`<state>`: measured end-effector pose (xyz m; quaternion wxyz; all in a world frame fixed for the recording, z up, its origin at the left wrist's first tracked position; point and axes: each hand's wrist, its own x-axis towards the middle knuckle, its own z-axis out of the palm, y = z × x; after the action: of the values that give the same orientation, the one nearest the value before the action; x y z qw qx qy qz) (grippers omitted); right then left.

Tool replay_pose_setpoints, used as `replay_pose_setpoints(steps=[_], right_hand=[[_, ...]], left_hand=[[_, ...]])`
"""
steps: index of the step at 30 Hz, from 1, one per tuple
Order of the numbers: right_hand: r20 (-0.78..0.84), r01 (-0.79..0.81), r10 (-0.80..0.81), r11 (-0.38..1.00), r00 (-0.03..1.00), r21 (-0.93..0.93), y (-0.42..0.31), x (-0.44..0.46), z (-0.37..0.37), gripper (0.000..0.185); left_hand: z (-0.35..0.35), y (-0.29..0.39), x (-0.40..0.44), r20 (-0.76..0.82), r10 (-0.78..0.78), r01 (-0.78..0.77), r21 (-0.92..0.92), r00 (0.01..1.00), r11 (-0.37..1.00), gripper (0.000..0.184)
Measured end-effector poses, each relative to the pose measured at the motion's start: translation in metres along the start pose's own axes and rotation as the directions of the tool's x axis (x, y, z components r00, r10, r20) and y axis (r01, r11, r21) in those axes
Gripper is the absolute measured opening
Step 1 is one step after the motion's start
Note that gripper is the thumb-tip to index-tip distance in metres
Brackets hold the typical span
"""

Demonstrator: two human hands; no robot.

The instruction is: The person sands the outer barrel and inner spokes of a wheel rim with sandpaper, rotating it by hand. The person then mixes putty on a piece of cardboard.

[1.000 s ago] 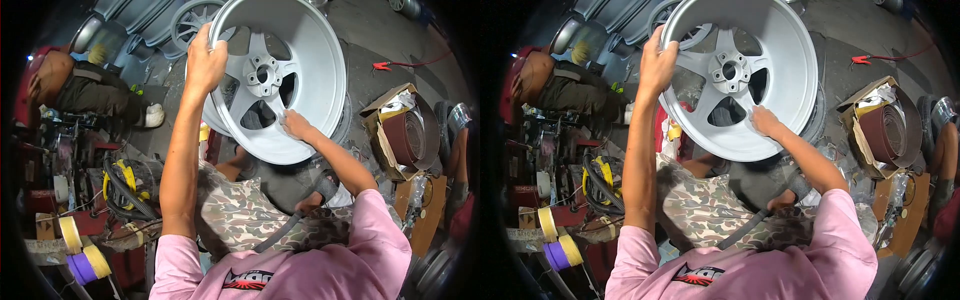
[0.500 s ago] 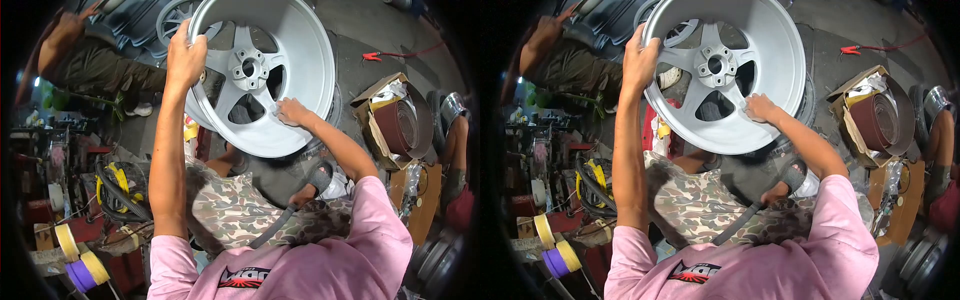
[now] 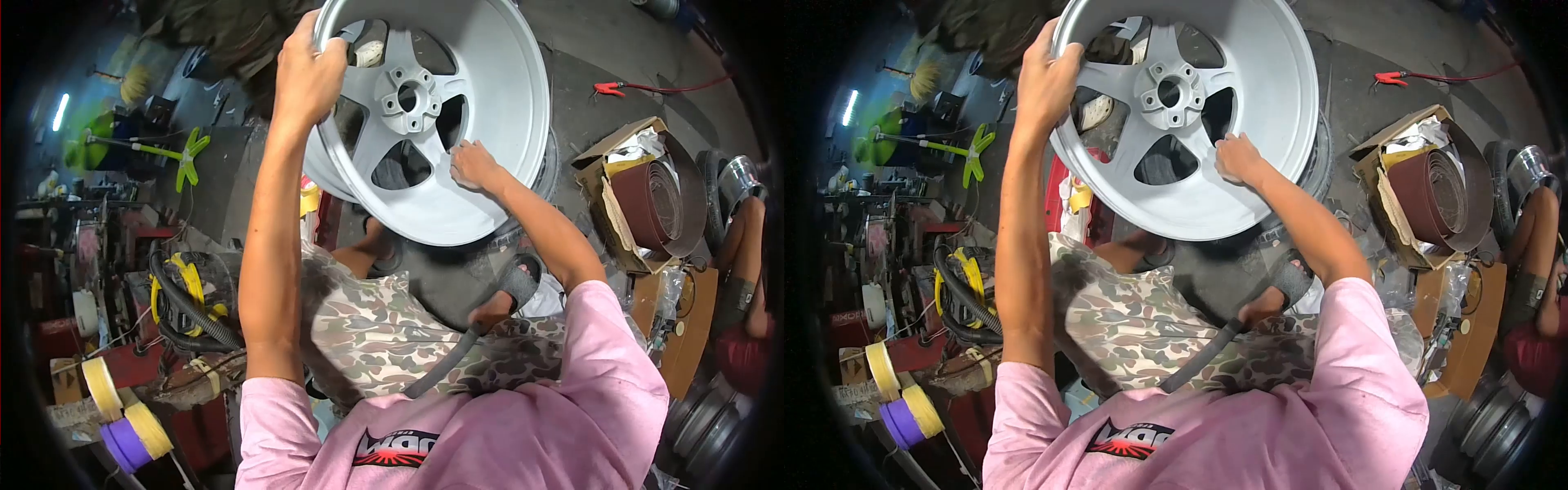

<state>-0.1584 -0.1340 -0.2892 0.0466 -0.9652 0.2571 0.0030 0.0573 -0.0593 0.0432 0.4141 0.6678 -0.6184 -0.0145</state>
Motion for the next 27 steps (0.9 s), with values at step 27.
replay_pose_setpoints(steps=[27], right_hand=[[0.021, -0.033, 0.050, 0.255, 0.999, 0.966, -0.089, 0.010, -0.069, 0.036]], left_hand=[[-0.001, 0.003, -0.005, -0.049, 0.117, -0.116, 0.023, 0.992, 0.993, 0.046]])
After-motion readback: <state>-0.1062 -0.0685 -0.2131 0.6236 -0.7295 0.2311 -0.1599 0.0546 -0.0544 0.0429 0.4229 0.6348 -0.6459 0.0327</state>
